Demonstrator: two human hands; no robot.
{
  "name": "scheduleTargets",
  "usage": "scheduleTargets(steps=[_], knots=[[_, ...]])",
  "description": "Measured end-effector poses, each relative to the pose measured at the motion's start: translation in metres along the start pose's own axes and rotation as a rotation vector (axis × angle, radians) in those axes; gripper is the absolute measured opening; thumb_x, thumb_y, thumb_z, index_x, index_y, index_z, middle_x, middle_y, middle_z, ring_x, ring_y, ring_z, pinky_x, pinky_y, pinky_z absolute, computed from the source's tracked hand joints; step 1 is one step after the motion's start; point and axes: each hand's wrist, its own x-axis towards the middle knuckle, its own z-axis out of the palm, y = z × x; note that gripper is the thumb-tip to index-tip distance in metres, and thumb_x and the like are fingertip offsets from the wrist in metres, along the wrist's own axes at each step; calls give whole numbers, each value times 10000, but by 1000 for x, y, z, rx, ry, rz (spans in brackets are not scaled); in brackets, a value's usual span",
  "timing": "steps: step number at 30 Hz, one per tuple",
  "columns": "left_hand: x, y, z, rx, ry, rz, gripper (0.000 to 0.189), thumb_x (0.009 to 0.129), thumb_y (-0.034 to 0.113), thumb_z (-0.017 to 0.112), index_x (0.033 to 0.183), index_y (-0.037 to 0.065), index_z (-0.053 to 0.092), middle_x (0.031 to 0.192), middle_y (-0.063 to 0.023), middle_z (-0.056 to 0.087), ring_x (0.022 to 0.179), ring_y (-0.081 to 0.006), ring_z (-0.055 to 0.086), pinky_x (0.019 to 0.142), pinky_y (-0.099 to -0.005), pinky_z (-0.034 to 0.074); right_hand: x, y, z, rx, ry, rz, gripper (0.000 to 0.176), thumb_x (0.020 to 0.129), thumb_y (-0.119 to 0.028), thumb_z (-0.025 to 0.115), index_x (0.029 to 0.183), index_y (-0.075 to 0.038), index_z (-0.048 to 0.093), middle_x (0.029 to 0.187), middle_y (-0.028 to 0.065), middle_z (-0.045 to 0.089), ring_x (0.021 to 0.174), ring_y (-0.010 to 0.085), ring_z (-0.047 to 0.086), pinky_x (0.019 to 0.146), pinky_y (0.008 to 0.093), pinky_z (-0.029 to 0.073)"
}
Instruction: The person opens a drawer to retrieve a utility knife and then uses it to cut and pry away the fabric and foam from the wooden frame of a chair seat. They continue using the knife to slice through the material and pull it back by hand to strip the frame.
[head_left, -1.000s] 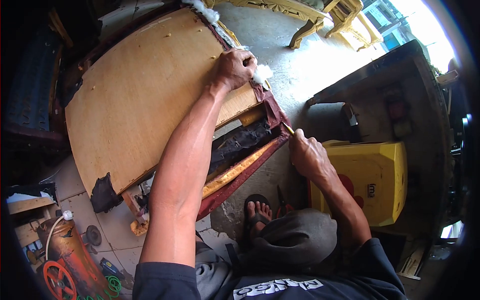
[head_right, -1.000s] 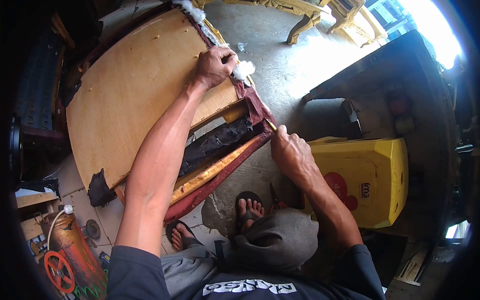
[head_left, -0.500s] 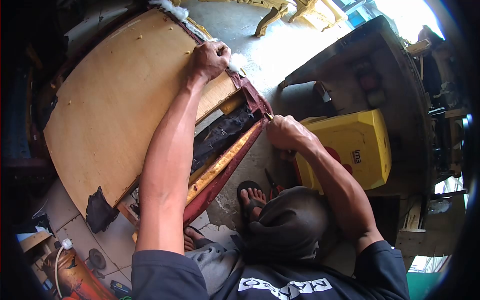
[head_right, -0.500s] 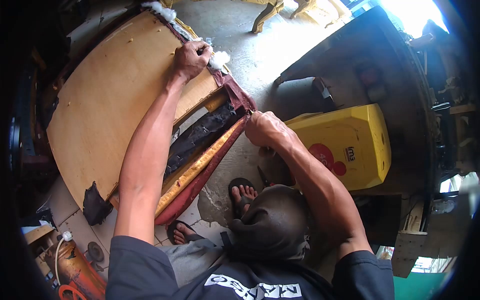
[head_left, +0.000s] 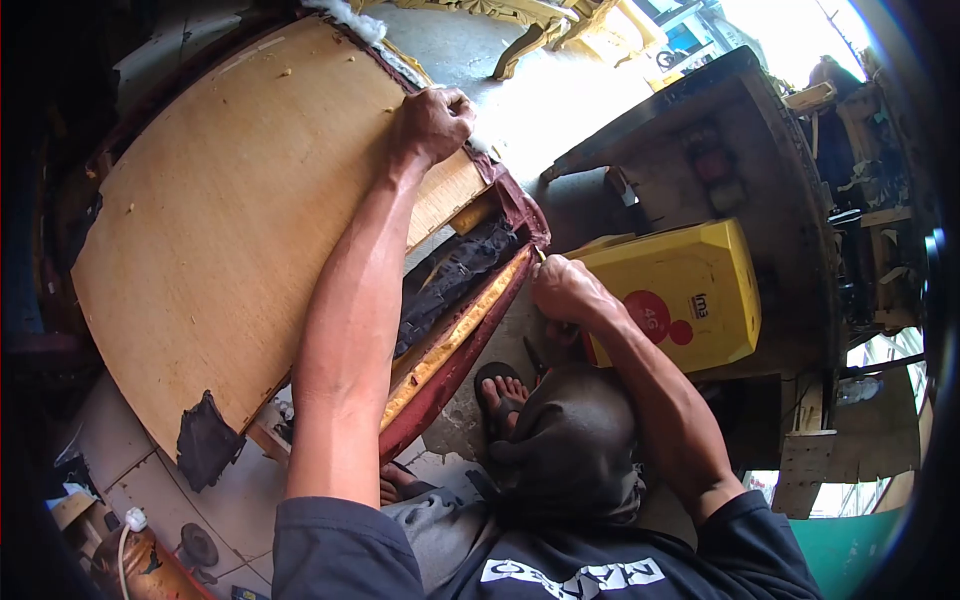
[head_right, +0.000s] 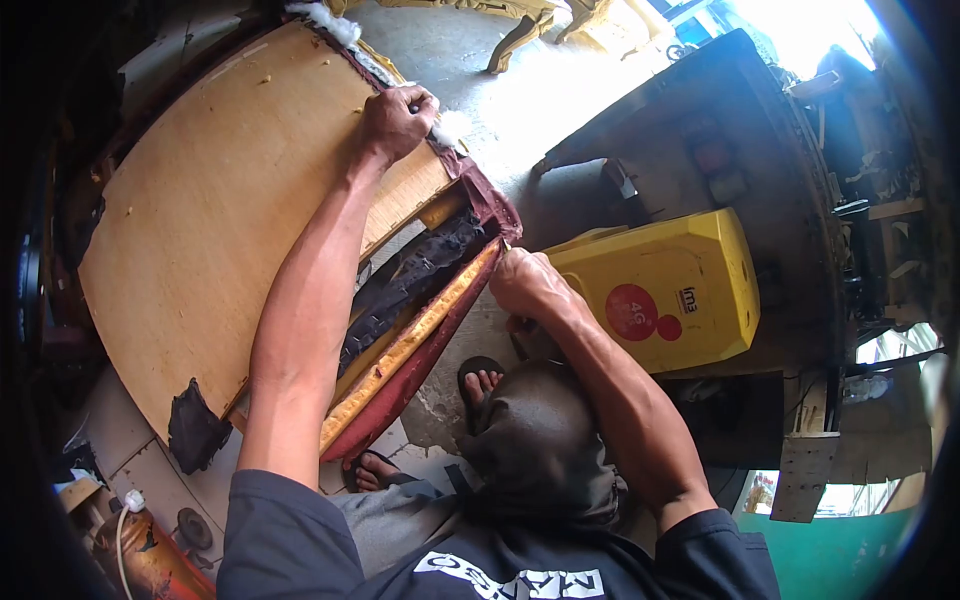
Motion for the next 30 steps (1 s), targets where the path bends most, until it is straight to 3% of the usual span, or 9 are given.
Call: scheduleTargets(steps=[2,4,6,7,9,16,30], knots=[[0,8,-12,-90,-72,-102,243,923,293,667,928,77,778,880,-143,768,832,-308,760,757,-406,581,4,2,-2,-32,36,-1,400,1001,-200,485,1016,106,741,876,310,744,830,402,786,754,491,628],[-1,3,-8,-86,12,-63,240,923,292,671,922,77,775,855,-154,756,813,-314,753,749,-413,573,8,8,-21,-158,60,-105,405,1027,-251,491,1023,88,712,885,341,722,889,465,754,855,534,592],[-2,5,-11,-110,-20,-49,241,926,290,668,921,73,773,857,-164,751,819,-326,751,753,-417,572,38,32,-24,73,530,-408,408,1065,-323,470,1036,32,671,882,353,706,879,514,716,862,577,563],[-7,5,-10,-112,-26,-55,241,926,290,668,921,73,773,857,-164,751,819,-326,751,753,-417,572,54,37,-24,73,524,-402,408,1065,-323,470,1036,32,671,882,353,706,879,514,716,862,577,563],[-1,6,-10,-84,-3,-48,248,929,288,665,922,64,771,867,-172,750,822,-336,749,751,-419,571,89,30,-41,-291,568,-621,427,1083,-390,444,1035,-12,636,855,344,701,846,524,704,833,607,550],[-1,3,-9,-70,31,17,248,931,276,667,927,52,772,851,-172,748,816,-326,752,757,-411,573,86,-16,-28,-333,512,-596,423,1078,-399,440,1035,-24,633,886,330,713,867,523,709,827,610,551],[0,2,-6,-76,15,-9,212,922,224,689,890,21,740,805,-159,728,739,-258,711,720,-377,551,102,-11,-34,-255,533,-715,367,1077,-347,475,1014,-13,613,832,334,696,794,525,701,764,609,560]])
